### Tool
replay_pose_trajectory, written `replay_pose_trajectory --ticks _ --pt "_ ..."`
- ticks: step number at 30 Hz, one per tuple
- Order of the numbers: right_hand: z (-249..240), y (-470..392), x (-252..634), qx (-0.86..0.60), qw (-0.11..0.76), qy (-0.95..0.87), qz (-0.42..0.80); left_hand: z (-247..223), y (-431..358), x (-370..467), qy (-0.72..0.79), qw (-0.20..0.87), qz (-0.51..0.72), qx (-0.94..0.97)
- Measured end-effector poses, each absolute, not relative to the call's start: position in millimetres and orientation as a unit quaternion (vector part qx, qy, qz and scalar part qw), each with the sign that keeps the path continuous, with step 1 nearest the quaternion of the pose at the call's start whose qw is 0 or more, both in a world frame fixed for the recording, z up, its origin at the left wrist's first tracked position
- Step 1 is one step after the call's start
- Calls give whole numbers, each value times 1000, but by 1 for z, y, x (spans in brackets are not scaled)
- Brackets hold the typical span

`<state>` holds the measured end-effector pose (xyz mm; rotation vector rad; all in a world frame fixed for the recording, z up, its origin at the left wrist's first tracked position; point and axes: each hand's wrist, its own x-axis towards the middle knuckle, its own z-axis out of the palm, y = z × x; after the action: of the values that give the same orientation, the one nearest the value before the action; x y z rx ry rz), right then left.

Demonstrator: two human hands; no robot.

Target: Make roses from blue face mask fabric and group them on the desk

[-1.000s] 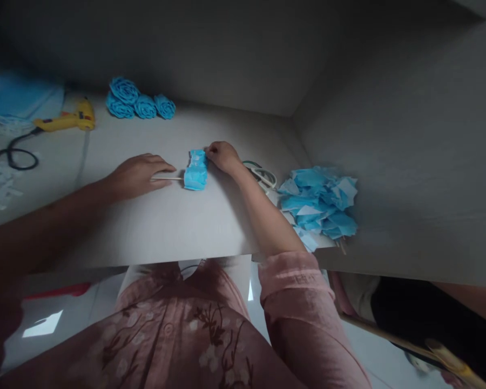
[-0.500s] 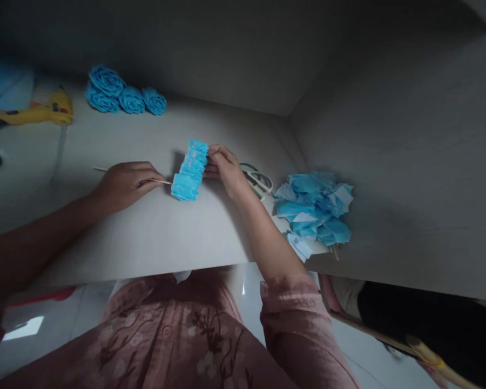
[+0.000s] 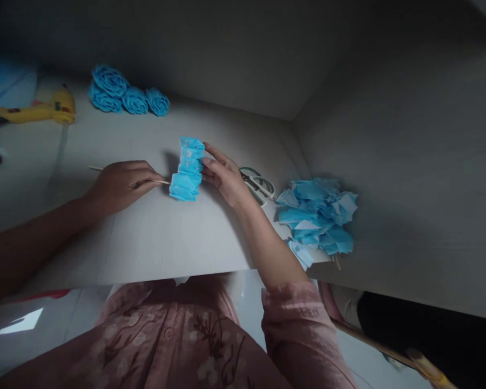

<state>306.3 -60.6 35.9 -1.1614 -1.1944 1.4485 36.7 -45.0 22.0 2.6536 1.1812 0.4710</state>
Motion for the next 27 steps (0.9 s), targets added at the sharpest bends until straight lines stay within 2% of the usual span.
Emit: replay_pose_trajectory --ticks 9,27 --pt "23 -60 306 -439 472 -476 598 18 -44 34 378 79 186 903" --pt "35 -70 301 -406 474 -477 618 18 -45 34 375 65 178 907"
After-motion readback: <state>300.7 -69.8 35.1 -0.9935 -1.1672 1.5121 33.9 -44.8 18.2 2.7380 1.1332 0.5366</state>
